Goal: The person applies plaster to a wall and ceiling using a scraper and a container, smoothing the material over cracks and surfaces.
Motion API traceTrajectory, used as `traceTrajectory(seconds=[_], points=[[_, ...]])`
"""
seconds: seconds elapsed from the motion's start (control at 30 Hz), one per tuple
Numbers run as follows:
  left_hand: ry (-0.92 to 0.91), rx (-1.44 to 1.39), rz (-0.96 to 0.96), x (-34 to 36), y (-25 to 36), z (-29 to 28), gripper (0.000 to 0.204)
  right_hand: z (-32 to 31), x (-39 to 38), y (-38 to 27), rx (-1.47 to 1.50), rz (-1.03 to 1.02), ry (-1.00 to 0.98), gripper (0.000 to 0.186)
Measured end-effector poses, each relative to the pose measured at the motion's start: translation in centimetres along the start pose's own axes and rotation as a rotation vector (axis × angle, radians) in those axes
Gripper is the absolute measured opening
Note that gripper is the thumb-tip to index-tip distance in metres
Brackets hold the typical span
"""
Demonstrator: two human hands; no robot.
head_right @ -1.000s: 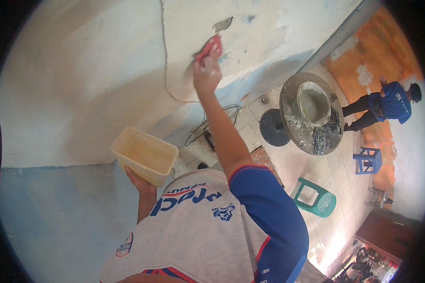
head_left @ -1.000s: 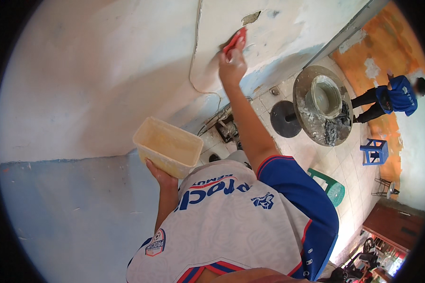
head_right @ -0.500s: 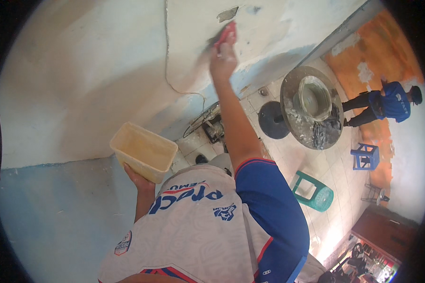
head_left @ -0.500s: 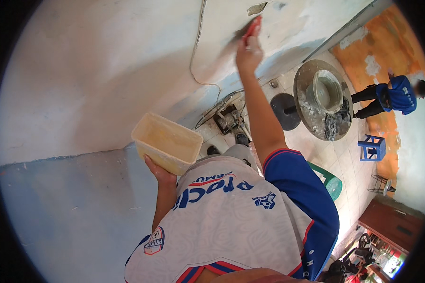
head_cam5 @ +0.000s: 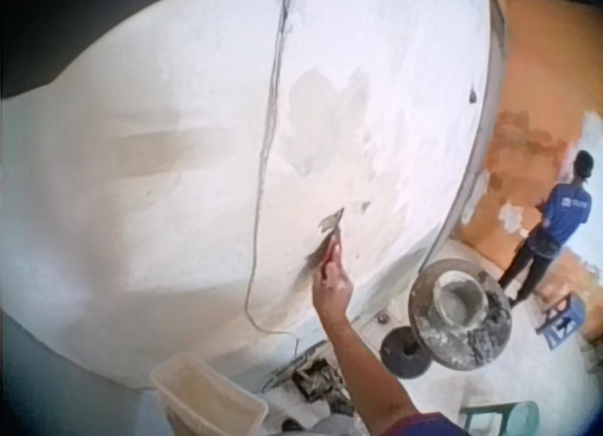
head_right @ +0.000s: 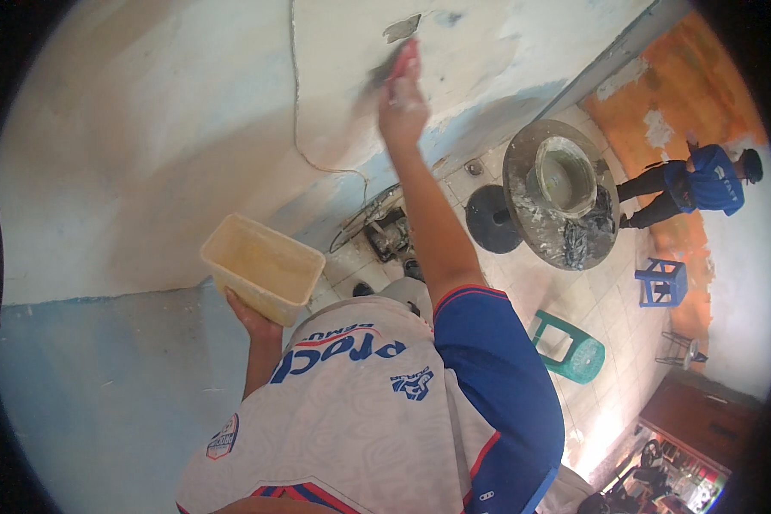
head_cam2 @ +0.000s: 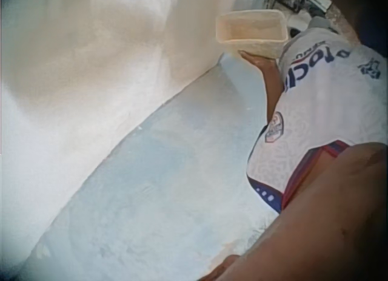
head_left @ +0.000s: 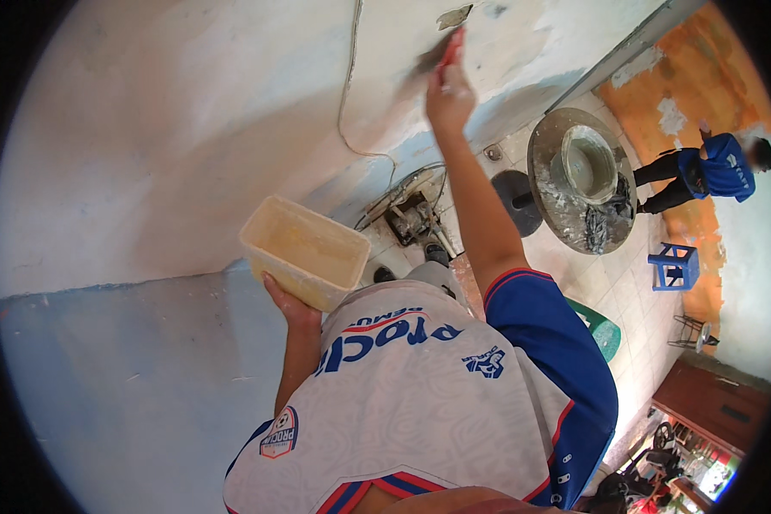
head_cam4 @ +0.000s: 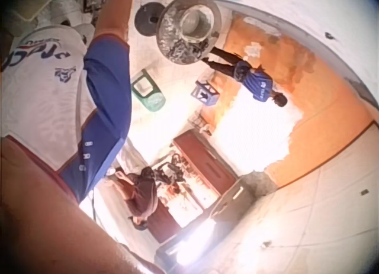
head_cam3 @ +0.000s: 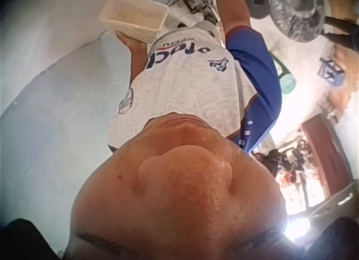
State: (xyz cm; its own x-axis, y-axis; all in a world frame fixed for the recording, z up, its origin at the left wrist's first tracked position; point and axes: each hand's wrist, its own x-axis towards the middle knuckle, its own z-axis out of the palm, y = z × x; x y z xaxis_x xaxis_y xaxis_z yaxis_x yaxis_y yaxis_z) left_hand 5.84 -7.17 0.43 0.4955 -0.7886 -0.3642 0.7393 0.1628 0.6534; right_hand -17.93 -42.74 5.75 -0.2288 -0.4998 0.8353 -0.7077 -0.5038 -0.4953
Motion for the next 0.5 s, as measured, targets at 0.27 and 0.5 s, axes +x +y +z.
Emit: traceTrajectory(seconds=[0.27,0.5], points=[[-0.042,0.003,0.113,-0.7,-0.1,1.1,0.073,-3.9,-4.7,-3.1,0.124,0.011,-0.116,0.019],[-0.053,-0.004,0.097,-0.2,-1.1,1.5,0.074,1.2,-2.9,1.3,0.113,-0.017,-0.099,0.021]])
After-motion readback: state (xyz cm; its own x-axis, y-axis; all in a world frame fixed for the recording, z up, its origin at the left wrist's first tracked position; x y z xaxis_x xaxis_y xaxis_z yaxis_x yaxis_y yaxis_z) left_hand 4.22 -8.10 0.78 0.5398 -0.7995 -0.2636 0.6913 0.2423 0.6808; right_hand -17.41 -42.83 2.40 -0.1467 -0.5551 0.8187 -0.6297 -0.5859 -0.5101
